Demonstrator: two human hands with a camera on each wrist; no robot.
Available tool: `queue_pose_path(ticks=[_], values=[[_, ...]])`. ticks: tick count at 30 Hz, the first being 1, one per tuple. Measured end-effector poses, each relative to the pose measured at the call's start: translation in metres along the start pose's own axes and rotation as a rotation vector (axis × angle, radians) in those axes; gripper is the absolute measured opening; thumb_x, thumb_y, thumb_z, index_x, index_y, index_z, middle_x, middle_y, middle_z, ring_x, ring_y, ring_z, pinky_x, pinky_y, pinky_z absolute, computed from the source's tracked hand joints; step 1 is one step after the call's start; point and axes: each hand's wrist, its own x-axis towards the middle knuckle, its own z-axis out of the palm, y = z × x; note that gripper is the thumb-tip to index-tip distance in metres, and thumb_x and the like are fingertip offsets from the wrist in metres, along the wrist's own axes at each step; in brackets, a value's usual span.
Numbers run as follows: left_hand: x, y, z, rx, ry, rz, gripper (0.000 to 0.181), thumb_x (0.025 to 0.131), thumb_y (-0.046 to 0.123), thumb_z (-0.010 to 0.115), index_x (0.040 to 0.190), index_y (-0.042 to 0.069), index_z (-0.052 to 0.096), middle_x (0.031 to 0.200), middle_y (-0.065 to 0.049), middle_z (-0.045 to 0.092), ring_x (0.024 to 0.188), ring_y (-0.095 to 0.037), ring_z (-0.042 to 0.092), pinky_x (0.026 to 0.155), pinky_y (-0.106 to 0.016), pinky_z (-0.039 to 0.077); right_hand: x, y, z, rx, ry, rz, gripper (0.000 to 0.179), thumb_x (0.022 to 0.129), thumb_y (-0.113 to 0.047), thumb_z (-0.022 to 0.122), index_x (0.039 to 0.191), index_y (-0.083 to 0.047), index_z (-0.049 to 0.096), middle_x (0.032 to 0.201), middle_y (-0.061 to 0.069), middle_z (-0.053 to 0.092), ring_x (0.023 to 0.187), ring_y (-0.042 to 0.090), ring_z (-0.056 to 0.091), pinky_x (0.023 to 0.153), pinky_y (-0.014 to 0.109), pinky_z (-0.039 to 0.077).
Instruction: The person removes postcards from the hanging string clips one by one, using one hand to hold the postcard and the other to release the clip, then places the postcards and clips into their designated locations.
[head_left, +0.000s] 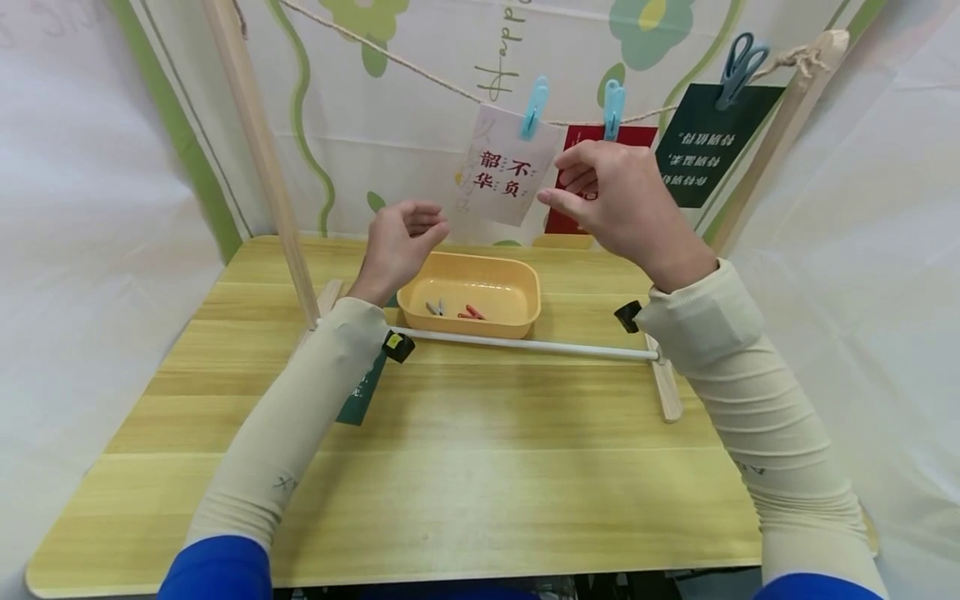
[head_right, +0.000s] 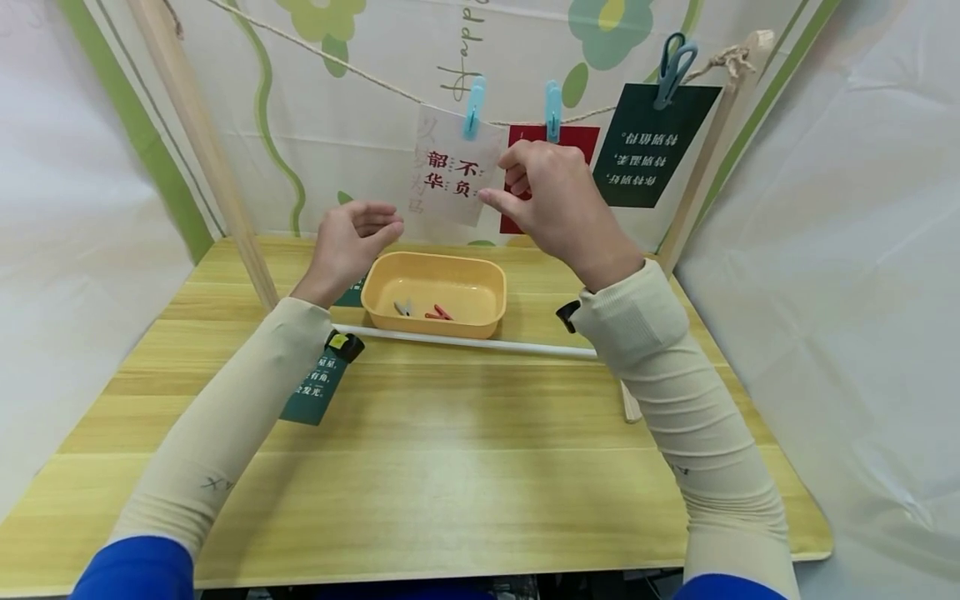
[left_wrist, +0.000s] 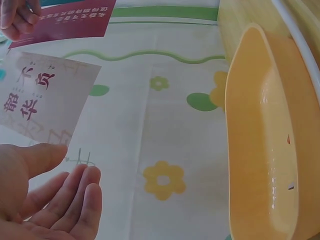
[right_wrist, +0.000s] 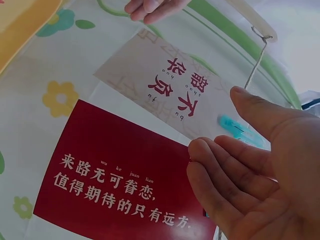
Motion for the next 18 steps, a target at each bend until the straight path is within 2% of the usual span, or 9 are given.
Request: queue_pose_path(ticks=[12,18], values=[[0.01,0.006,0.008,-0.026,0.04,0.068,0.035,0.106,0.02,0.067,0.137,0.004,0.067,0.133,-0.013,0.073,0.12,-0.023,0.07,0.105,-0.036,0.057,0.008,-0.007,-0.01,-0.02,0.027,0.042,0.041,0.1,-0.031,0.075,0.126,0.001,0.07,0.114,0.017,0.076,0.101,0.029,0.075,0.098,0.043,0.061],[0.012,0.011,0.011,-0.05,0.063,0.093,0.028,0.104,0.018,0.068,0.129,0.005,0.072,0.127,-0.013,0.075,0.112,-0.021,0.071,0.098,-0.033,0.058,0.014,-0.012,-0.015,-0.029,0.056,0.064,0.044,0.101,-0.032,0.073,0.13,0.0,0.068,0.12,0.018,0.076,0.107,0.031,0.074,0.102,0.044,0.06]])
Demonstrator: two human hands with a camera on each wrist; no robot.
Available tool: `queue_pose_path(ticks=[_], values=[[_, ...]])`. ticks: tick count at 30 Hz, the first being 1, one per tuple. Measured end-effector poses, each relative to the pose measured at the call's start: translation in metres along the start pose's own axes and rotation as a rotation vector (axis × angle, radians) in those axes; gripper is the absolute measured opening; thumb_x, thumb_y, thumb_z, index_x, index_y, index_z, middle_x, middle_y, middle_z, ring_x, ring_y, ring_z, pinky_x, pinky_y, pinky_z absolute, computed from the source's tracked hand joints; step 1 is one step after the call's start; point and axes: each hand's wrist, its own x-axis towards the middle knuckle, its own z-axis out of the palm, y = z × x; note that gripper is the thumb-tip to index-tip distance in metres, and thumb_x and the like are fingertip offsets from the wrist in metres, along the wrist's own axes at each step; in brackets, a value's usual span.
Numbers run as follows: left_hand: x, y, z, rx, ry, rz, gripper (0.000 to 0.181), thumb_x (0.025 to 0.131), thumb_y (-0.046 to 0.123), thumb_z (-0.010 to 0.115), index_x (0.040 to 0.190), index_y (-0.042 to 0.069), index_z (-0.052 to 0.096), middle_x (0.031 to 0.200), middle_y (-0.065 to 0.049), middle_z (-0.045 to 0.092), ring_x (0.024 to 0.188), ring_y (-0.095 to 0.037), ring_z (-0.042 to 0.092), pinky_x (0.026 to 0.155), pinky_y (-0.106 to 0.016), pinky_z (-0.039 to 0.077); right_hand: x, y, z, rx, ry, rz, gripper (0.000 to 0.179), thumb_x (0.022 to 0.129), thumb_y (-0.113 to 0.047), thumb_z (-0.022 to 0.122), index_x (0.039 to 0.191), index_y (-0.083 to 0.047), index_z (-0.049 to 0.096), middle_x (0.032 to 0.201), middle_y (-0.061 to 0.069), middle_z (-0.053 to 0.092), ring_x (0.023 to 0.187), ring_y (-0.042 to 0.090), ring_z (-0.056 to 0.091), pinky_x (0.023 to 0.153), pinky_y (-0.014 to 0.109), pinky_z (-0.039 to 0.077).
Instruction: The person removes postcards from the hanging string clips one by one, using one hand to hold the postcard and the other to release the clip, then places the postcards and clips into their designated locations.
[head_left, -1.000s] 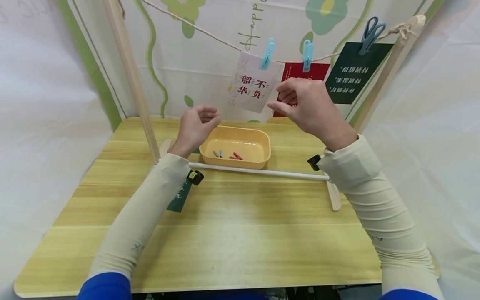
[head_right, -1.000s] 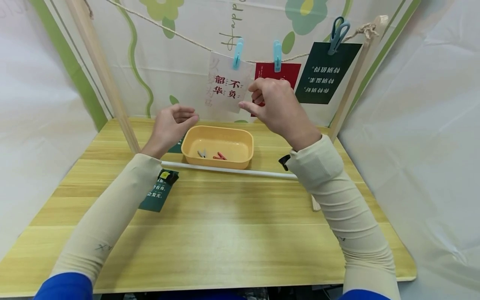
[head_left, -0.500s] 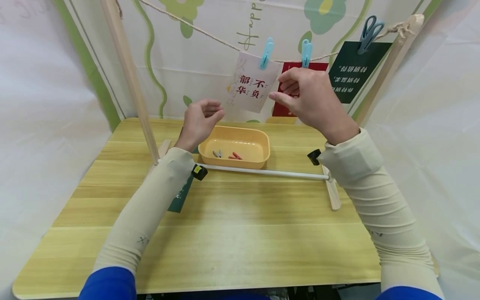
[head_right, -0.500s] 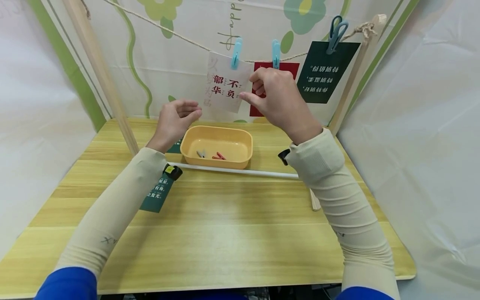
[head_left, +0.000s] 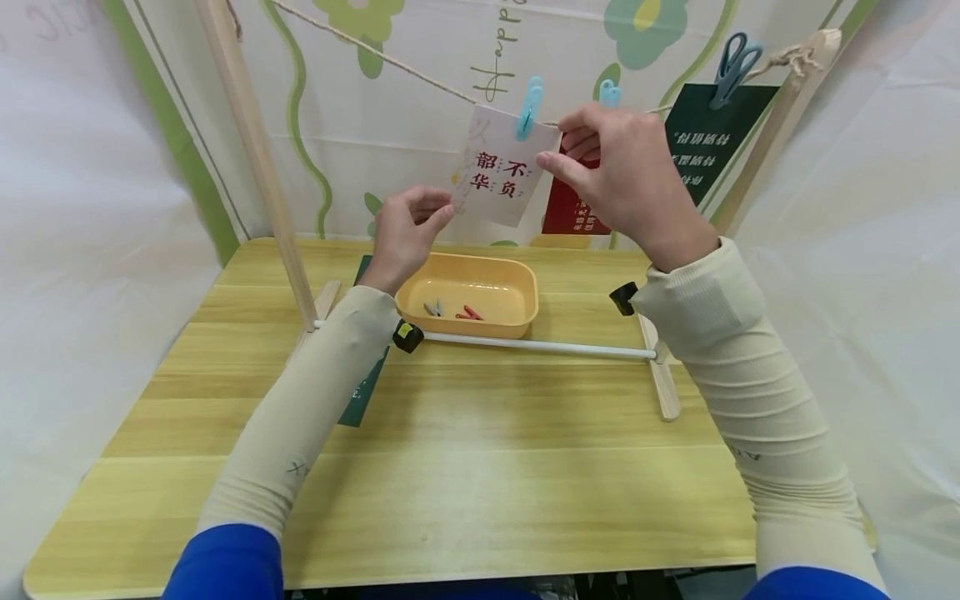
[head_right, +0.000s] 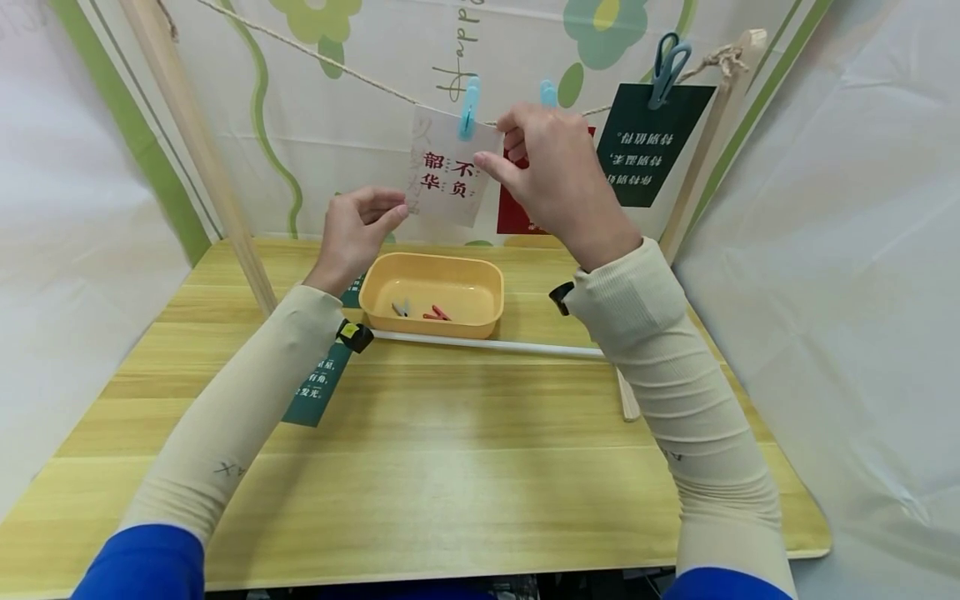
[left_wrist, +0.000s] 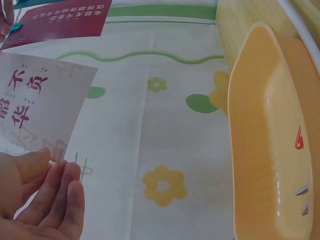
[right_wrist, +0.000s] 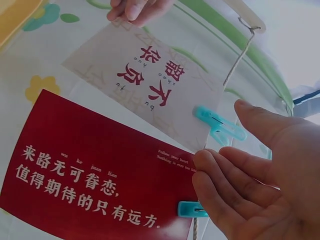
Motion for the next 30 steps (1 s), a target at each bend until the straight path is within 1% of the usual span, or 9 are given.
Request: queue_pose_path(ticks=[3,6,9,12,20,23,26,30], values=[[0.0,0.0,0.002,-0.001,0.008,0.009,0.025,0.103,0.017,0.07,0.125,0.004,0.073,0.124,-0.013,0.076,0.108,-0.021,0.072,0.095,-0.031,0.059,0.003,-0.001,-0.003,-0.006,0.001,0.012,0.046,0.101,-0.033,0.072,0.134,-0.001,0.066,0.124,0.018,0.074,0.11,0.031,0.073,0.105,0.044,0.059],[0.0,0.001,0.003,0.002,0.016,0.03,0.022,0.102,0.016,0.071,0.12,0.004,0.075,0.12,-0.014,0.078,0.103,-0.019,0.073,0.09,-0.027,0.058,0.005,-0.003,-0.005,-0.013,-0.005,0.024,0.049,0.102,-0.034,0.071,0.139,-0.002,0.064,0.128,0.017,0.073,0.114,0.03,0.073,0.107,0.043,0.058],[0.0,0.0,0.004,0.0,0.027,0.045,0.02,0.102,0.016,0.072,0.116,0.003,0.076,0.115,-0.015,0.079,0.098,-0.021,0.072,0.083,-0.022,0.056,0.008,-0.006,-0.007,-0.024,-0.014,0.042,0.053,0.102,-0.036,0.07,0.143,-0.003,0.061,0.134,0.016,0.072,0.118,0.03,0.072,0.109,0.042,0.057],[-0.001,0.0,0.004,-0.003,0.032,0.049,0.019,0.101,0.016,0.072,0.114,0.003,0.076,0.113,-0.015,0.079,0.097,-0.023,0.072,0.079,-0.02,0.054,0.012,-0.009,-0.009,-0.032,-0.021,0.058,0.054,0.103,-0.036,0.068,0.145,-0.003,0.059,0.137,0.016,0.07,0.122,0.029,0.071,0.111,0.041,0.055],[-0.002,0.001,0.0,-0.003,0.053,0.054,0.017,0.101,0.015,0.071,0.113,0.002,0.076,0.111,-0.016,0.079,0.091,-0.011,0.07,0.08,-0.02,0.054,0.023,-0.016,-0.014,-0.073,-0.048,0.092,0.056,0.106,-0.034,0.064,0.153,-0.005,0.054,0.148,0.015,0.063,0.132,0.029,0.065,0.117,0.041,0.05],[-0.001,0.002,-0.001,-0.01,0.068,0.051,0.017,0.101,0.014,0.072,0.111,0.001,0.076,0.11,-0.017,0.079,0.09,-0.009,0.071,0.08,-0.018,0.054,0.028,-0.018,-0.017,-0.076,-0.067,0.102,0.055,0.106,-0.032,0.063,0.153,-0.006,0.053,0.15,0.014,0.063,0.135,0.028,0.064,0.118,0.04,0.049],[0.0,0.002,-0.001,-0.017,0.079,0.043,0.016,0.1,0.013,0.072,0.11,0.001,0.076,0.11,-0.017,0.08,0.089,-0.009,0.071,0.078,-0.018,0.054,0.034,-0.019,-0.019,-0.082,-0.087,0.093,0.053,0.106,-0.031,0.062,0.153,-0.005,0.054,0.148,0.014,0.064,0.134,0.028,0.064,0.118,0.039,0.05],[0.001,0.001,-0.002,-0.023,0.081,0.041,0.016,0.1,0.013,0.072,0.11,0.001,0.076,0.11,-0.017,0.079,0.088,-0.009,0.07,0.078,-0.019,0.054,0.041,-0.019,-0.022,-0.12,-0.12,0.077,0.053,0.108,-0.031,0.059,0.154,-0.006,0.053,0.149,0.015,0.062,0.134,0.03,0.062,0.119,0.04,0.049]])
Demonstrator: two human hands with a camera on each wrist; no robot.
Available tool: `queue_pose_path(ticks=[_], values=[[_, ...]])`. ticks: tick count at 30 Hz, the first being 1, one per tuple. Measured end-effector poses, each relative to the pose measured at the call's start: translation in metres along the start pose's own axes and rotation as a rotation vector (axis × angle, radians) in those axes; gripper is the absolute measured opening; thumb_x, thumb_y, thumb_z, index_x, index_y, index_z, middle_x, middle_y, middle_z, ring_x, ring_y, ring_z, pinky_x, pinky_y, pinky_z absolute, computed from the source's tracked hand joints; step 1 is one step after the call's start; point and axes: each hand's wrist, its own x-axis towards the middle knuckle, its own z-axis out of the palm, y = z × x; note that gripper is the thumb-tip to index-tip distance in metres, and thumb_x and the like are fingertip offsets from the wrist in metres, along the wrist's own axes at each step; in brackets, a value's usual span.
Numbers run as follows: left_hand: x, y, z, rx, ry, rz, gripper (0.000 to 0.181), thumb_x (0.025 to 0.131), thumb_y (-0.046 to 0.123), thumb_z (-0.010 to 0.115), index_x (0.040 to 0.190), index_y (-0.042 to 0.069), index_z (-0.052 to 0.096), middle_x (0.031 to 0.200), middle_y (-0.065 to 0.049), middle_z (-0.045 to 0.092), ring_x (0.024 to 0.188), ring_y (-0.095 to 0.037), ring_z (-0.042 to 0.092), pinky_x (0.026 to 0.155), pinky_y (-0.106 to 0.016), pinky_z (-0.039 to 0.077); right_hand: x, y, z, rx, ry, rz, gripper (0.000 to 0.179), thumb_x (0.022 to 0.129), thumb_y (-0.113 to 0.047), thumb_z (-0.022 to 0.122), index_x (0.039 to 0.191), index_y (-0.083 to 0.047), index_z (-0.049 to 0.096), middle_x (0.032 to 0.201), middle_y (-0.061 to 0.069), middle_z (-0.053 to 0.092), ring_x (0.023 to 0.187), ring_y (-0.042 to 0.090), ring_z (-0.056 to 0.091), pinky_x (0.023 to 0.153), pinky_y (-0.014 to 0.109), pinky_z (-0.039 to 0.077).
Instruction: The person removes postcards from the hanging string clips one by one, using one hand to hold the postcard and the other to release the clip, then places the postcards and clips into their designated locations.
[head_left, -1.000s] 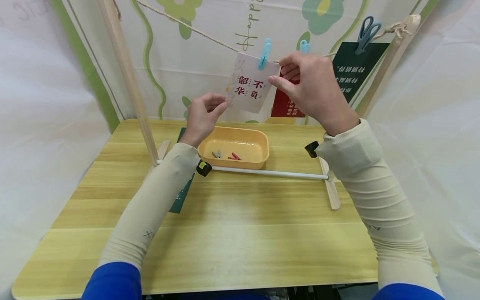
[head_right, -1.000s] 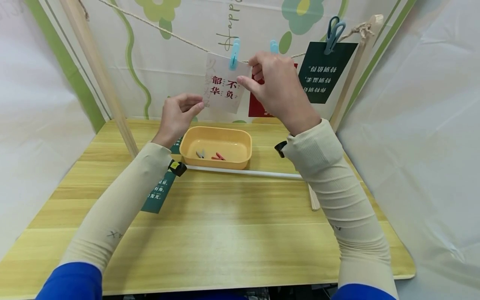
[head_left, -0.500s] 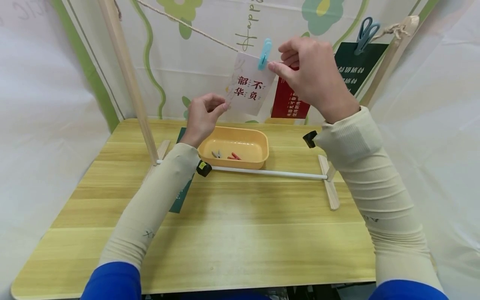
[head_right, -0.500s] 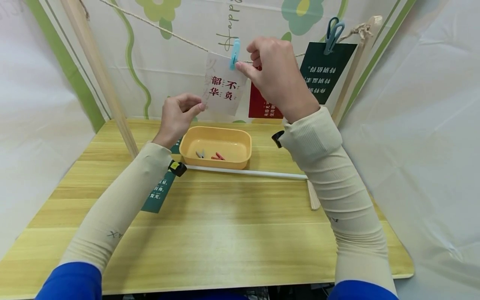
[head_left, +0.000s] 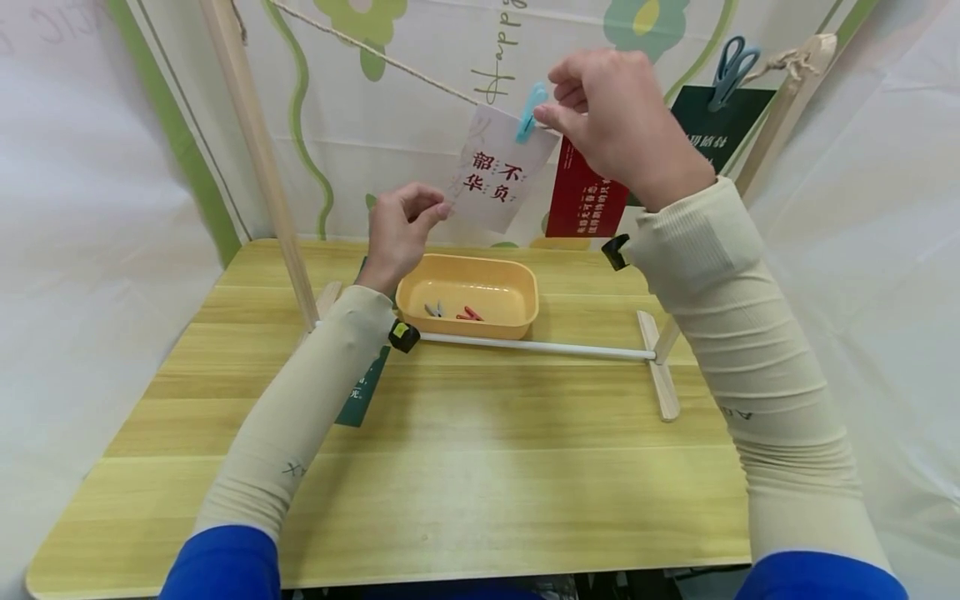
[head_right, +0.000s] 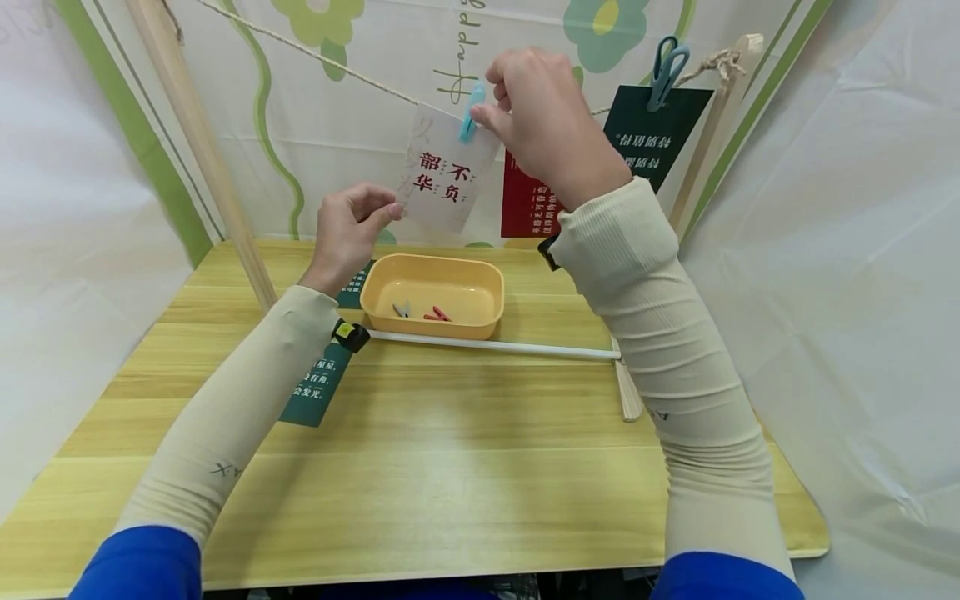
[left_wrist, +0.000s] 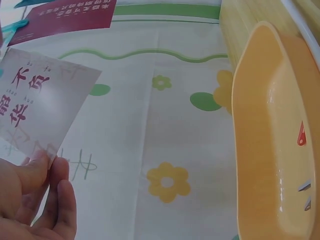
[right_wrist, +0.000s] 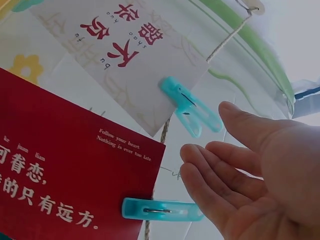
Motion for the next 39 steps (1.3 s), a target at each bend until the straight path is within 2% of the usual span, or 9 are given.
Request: queue_pose_path(ticks=[3,7,13,18,25,29,39], values=[[0.001,0.0,-0.001,0.001,-0.005,0.0,0.016,0.1,0.012,0.071,0.11,0.001,0.075,0.11,-0.017,0.079,0.089,-0.01,0.07,0.08,-0.019,0.055,0.005,-0.001,-0.001,-0.018,-0.032,0.017,0.054,0.108,-0.031,0.056,0.157,-0.008,0.049,0.154,0.015,0.059,0.137,0.032,0.059,0.121,0.043,0.047],[0.002,-0.001,-0.001,0.005,-0.009,0.002,0.016,0.101,0.013,0.07,0.111,0.001,0.075,0.111,-0.016,0.079,0.09,-0.011,0.07,0.082,-0.021,0.055,0.012,-0.003,-0.001,-0.012,-0.077,0.031,0.053,0.109,-0.03,0.055,0.157,-0.009,0.05,0.154,0.015,0.059,0.133,0.033,0.06,0.119,0.045,0.049],[0.001,-0.002,0.0,0.01,-0.007,0.014,0.016,0.102,0.012,0.069,0.111,0.0,0.074,0.109,-0.016,0.078,0.09,-0.013,0.069,0.085,-0.027,0.058,0.021,-0.006,0.002,-0.009,-0.117,0.038,0.047,0.11,-0.029,0.053,0.152,-0.008,0.056,0.148,0.017,0.062,0.123,0.032,0.06,0.112,0.043,0.055],[0.001,-0.001,0.001,0.017,-0.01,-0.001,0.016,0.102,0.014,0.07,0.111,0.001,0.075,0.11,-0.016,0.078,0.09,-0.013,0.069,0.083,-0.024,0.056,0.025,-0.006,0.004,-0.026,-0.125,0.054,0.046,0.111,-0.031,0.049,0.149,-0.008,0.059,0.145,0.017,0.063,0.12,0.031,0.06,0.101,0.041,0.056],[0.002,0.002,0.002,0.016,-0.012,-0.012,0.015,0.102,0.013,0.07,0.111,0.001,0.075,0.11,-0.016,0.078,0.09,-0.013,0.068,0.08,-0.021,0.054,0.027,-0.004,0.004,0.0,-0.133,0.099,0.048,0.111,-0.032,0.047,0.154,-0.013,0.054,0.155,0.011,0.058,0.124,0.031,0.06,0.111,0.041,0.056],[0.001,0.003,0.002,0.013,-0.016,-0.01,0.016,0.102,0.013,0.069,0.111,0.001,0.074,0.11,-0.016,0.078,0.091,-0.014,0.068,0.082,-0.021,0.055,0.029,-0.004,0.004,0.019,-0.109,0.127,0.045,0.11,-0.028,0.05,0.152,-0.014,0.056,0.156,0.008,0.058,0.126,0.03,0.061,0.114,0.04,0.052],[0.001,0.006,0.001,0.014,-0.006,-0.003,0.016,0.102,0.013,0.069,0.111,0.001,0.074,0.109,-0.016,0.078,0.09,-0.013,0.068,0.083,-0.022,0.055,0.026,-0.006,0.006,0.044,0.04,0.103,0.035,0.106,-0.027,0.059,0.133,-0.007,0.071,0.143,0.008,0.069,0.125,0.025,0.068,0.112,0.036,0.054]])
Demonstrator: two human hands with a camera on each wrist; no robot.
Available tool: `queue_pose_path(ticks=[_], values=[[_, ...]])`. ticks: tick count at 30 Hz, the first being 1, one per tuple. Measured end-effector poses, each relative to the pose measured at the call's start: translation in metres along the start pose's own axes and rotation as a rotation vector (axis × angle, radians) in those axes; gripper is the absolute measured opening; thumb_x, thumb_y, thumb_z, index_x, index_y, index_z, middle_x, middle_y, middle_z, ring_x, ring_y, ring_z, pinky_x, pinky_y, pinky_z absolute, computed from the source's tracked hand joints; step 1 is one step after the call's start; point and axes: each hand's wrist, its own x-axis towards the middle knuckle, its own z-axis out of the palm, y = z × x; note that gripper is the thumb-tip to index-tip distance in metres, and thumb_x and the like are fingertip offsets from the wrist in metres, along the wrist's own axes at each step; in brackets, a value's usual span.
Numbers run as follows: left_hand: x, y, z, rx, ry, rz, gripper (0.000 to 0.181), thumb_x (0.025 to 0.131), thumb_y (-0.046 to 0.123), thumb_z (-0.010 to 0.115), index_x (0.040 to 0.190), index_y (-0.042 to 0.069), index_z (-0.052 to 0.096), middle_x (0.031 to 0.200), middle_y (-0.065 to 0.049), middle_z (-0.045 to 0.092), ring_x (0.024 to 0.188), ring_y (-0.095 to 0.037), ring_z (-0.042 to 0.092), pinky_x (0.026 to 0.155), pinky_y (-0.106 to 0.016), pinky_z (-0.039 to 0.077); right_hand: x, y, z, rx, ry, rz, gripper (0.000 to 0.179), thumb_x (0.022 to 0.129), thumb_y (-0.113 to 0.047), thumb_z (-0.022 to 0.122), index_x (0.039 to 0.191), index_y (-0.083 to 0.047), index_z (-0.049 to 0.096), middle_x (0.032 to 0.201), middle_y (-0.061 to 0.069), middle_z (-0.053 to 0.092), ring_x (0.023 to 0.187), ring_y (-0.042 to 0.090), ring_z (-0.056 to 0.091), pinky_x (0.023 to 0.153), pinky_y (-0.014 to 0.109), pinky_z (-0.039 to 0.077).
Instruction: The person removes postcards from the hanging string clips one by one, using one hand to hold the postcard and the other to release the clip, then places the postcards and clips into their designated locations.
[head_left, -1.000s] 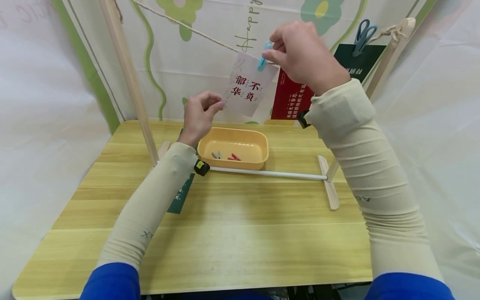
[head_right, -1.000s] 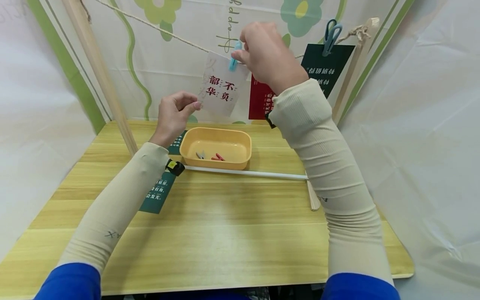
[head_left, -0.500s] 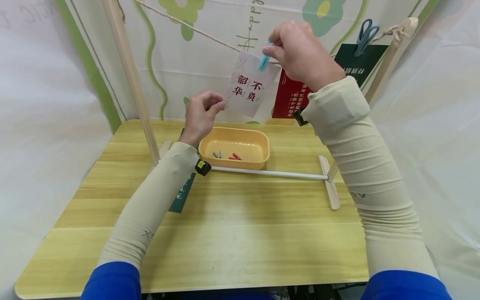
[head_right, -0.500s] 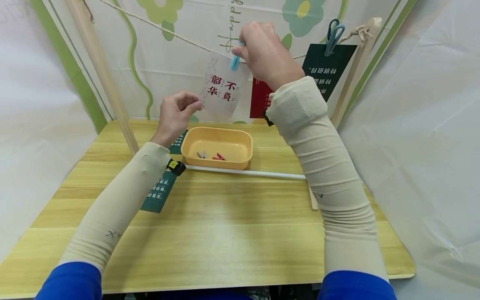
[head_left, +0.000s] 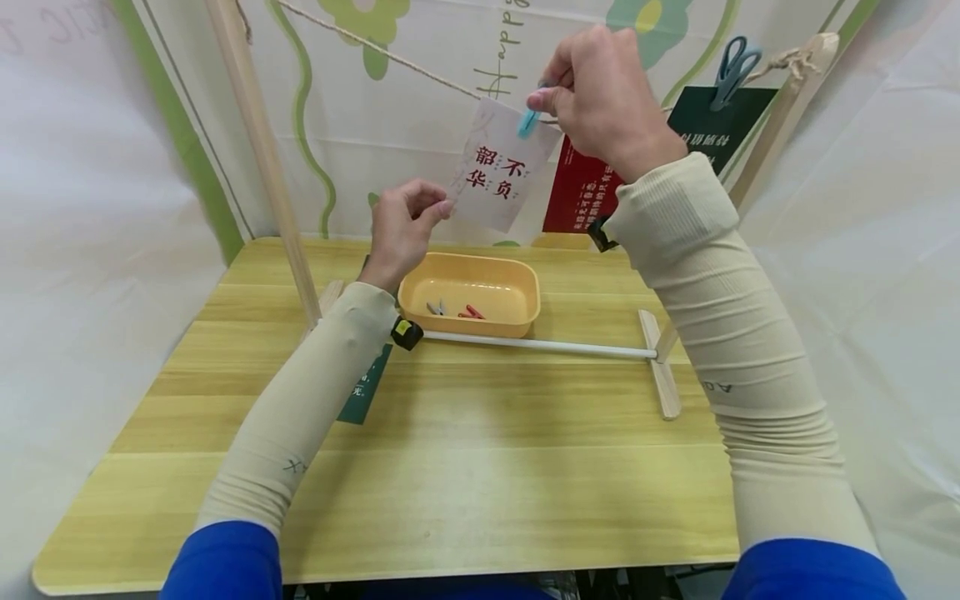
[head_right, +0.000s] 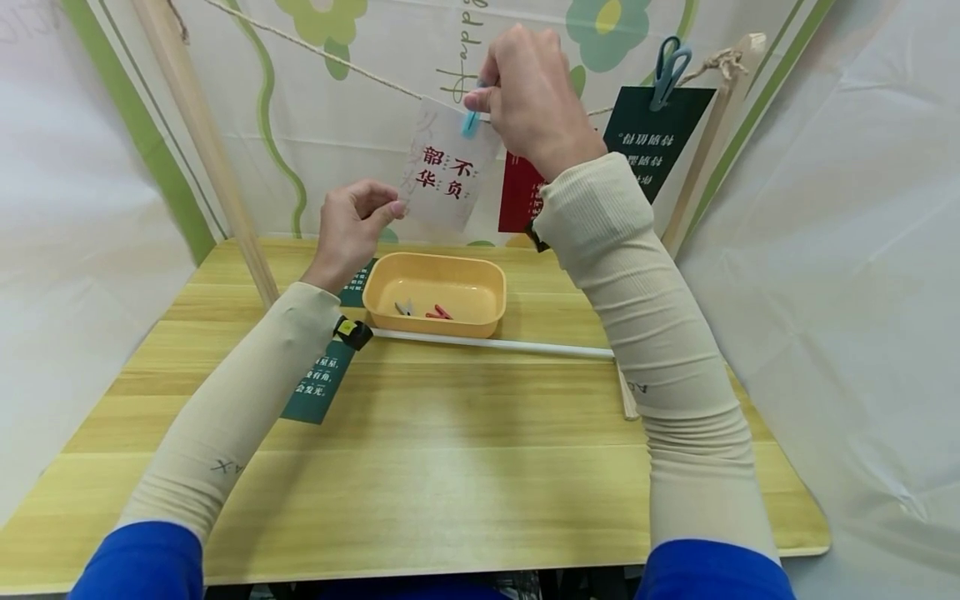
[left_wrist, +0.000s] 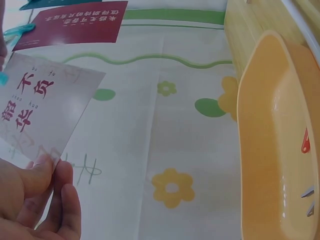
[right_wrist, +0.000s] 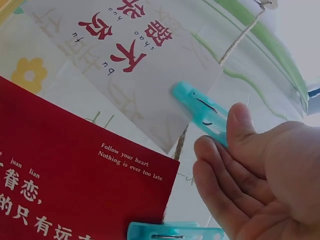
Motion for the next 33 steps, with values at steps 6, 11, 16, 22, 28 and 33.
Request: queue_pose_path(ticks=[6,11,16,22,28,33], values=[[-0.0002,0.0001,-0.0007,-0.004,-0.001,0.011,0.017,0.102,0.014,0.069,0.111,0.001,0.074,0.109,-0.017,0.077,0.089,-0.012,0.067,0.082,-0.021,0.054,0.001,-0.002,0.0026,-0.006,0.081,-0.035,0.032,0.104,-0.027,0.064,0.123,-0.005,0.077,0.13,0.01,0.076,0.118,0.021,0.071,0.104,0.032,0.059],[-0.0003,0.0003,-0.0011,0.001,-0.006,0.01,0.017,0.102,0.016,0.069,0.112,0.002,0.074,0.109,-0.015,0.077,0.091,-0.012,0.068,0.083,-0.021,0.054,0.0025,-0.0033,0.0032,-0.007,0.127,-0.04,0.03,0.103,-0.028,0.067,0.12,-0.006,0.079,0.125,0.01,0.078,0.114,0.019,0.073,0.1,0.03,0.06],[-0.0012,0.0,-0.0007,0.001,-0.009,0.0,0.017,0.103,0.016,0.068,0.112,0.003,0.074,0.11,-0.015,0.077,0.092,-0.013,0.068,0.083,-0.021,0.054,0.0014,-0.0021,0.0032,0.006,0.158,-0.036,0.029,0.104,-0.028,0.066,0.119,-0.008,0.08,0.125,0.007,0.079,0.111,0.017,0.073,0.097,0.025,0.06],[-0.0017,-0.0016,-0.0011,-0.006,-0.015,-0.014,0.017,0.103,0.015,0.068,0.113,0.002,0.074,0.11,-0.015,0.077,0.093,-0.014,0.069,0.083,-0.021,0.055,0.0017,-0.0001,0.0004,0.021,0.176,-0.021,0.031,0.105,-0.03,0.064,0.12,-0.008,0.08,0.126,0.006,0.078,0.102,0.013,0.069,0.088,0.02,0.057],[-0.0031,-0.0034,-0.002,-0.022,-0.014,-0.015,0.016,0.103,0.014,0.069,0.112,0.001,0.074,0.108,-0.016,0.077,0.089,-0.013,0.068,0.082,-0.023,0.055,-0.0002,0.0021,-0.0003,0.021,0.212,-0.04,0.032,0.107,-0.03,0.059,0.122,-0.01,0.078,0.131,0.003,0.077,0.118,0.015,0.073,0.098,0.018,0.056],[-0.0044,-0.0043,-0.0034,-0.021,-0.01,-0.006,0.017,0.102,0.014,0.07,0.111,0.001,0.074,0.106,-0.017,0.077,0.086,-0.011,0.067,0.075,-0.02,0.052,-0.0031,0.0033,-0.0027,0.033,0.231,-0.057,0.033,0.108,-0.03,0.057,0.124,-0.01,0.077,0.133,0.002,0.076,0.118,0.015,0.072,0.1,0.019,0.056]])
